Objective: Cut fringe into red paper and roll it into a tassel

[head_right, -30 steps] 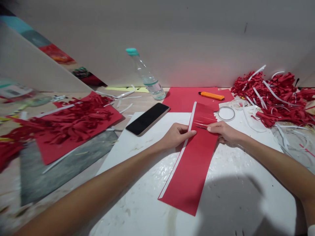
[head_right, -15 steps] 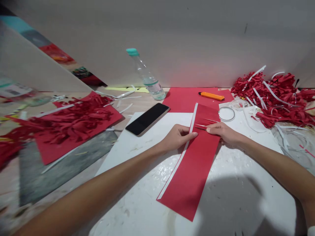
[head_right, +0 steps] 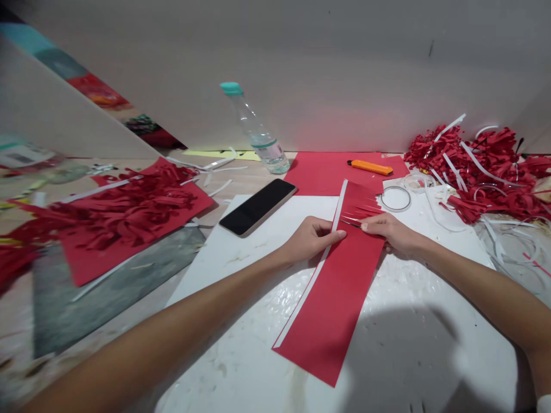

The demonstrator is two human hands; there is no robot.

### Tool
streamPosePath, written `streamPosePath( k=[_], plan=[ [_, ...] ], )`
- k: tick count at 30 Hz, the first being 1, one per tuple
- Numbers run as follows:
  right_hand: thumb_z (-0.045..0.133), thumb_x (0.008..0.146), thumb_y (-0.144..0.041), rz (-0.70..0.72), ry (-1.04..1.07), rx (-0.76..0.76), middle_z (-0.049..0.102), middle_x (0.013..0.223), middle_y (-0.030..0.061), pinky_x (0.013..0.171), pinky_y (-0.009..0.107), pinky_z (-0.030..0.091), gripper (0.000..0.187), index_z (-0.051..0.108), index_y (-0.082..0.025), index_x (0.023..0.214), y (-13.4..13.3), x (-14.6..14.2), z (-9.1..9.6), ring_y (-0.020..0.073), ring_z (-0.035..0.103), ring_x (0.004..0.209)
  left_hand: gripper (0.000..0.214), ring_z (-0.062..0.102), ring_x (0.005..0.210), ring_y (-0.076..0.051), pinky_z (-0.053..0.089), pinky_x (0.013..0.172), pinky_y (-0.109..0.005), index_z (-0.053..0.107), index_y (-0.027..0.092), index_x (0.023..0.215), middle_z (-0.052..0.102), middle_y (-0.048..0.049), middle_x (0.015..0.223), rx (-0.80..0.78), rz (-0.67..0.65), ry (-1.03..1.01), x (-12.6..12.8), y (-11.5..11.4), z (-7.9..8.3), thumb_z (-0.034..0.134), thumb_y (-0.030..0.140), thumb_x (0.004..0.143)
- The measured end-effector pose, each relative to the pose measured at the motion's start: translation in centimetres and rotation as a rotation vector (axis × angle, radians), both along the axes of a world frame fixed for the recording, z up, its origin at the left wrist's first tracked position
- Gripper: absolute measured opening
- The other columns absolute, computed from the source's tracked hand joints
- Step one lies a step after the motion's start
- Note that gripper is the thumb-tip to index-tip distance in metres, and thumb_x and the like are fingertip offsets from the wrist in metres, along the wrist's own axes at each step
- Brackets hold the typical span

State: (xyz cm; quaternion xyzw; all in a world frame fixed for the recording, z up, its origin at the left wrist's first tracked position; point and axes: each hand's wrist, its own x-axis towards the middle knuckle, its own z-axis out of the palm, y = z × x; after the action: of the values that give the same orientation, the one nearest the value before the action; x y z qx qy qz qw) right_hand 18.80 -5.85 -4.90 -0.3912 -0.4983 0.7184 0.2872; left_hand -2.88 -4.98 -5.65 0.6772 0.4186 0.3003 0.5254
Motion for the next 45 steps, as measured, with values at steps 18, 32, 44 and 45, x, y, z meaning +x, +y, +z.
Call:
streamPosePath(
  k=[18,32,44,45],
  plan=[
    [0.065,0.078,-0.04,0.003,-0.007,-0.019,0.045,0.046,-0.0062,0.03,0.017,0.016,0.029,0.061,-0.012,0.074,0.0,0.0,-0.1,0.004,0.03,0.032,0.044,0.046,0.047,-0.01,0.036,0.044,-0.022,0.058,0.012,0.052,0.05,0.0,0.048,0.025,-0.008,0.017,-0.1,0.1,-0.2,0.066,0.048,0.077],
    [0.063,0.085,-0.043,0.09,0.037,-0.029,0.023,0.049,-0.0106,0.037,0.018,0.011,0.04,0.04,-0.019,0.064,1.1,2.7,-1.0,0.0039,0.014,0.04,0.039,0.054,0.05,-0.013,0.043,0.048,-0.025,0.064,0.011,0.06,0.059,-0.0025,0.054,-0.093,0.187,-0.1,-1.2,0.5,-0.1,0.07,0.047,0.072],
    [0.06,0.088,-0.046,0.129,0.017,-0.08,0.018,0.051,-0.0126,0.037,0.018,0.008,0.039,0.061,-0.01,0.104,1.5,4.1,-0.6,0.0047,0.006,0.043,0.039,0.059,0.055,-0.015,0.046,0.048,-0.024,0.065,0.012,0.058,0.064,-0.0041,0.057,-0.108,0.254,-0.151,-1.5,0.6,0.1,0.074,0.049,0.068],
    [0.059,0.088,-0.046,0.134,0.008,-0.071,0.018,0.051,-0.0124,0.037,0.019,0.008,0.04,0.061,-0.009,0.105,1.5,4.1,-0.5,0.0049,0.006,0.044,0.039,0.058,0.054,-0.015,0.045,0.048,-0.024,0.064,0.012,0.057,0.064,-0.0037,0.056,-0.107,0.256,-0.15,-1.5,0.6,0.1,0.074,0.049,0.068]
  ],
)
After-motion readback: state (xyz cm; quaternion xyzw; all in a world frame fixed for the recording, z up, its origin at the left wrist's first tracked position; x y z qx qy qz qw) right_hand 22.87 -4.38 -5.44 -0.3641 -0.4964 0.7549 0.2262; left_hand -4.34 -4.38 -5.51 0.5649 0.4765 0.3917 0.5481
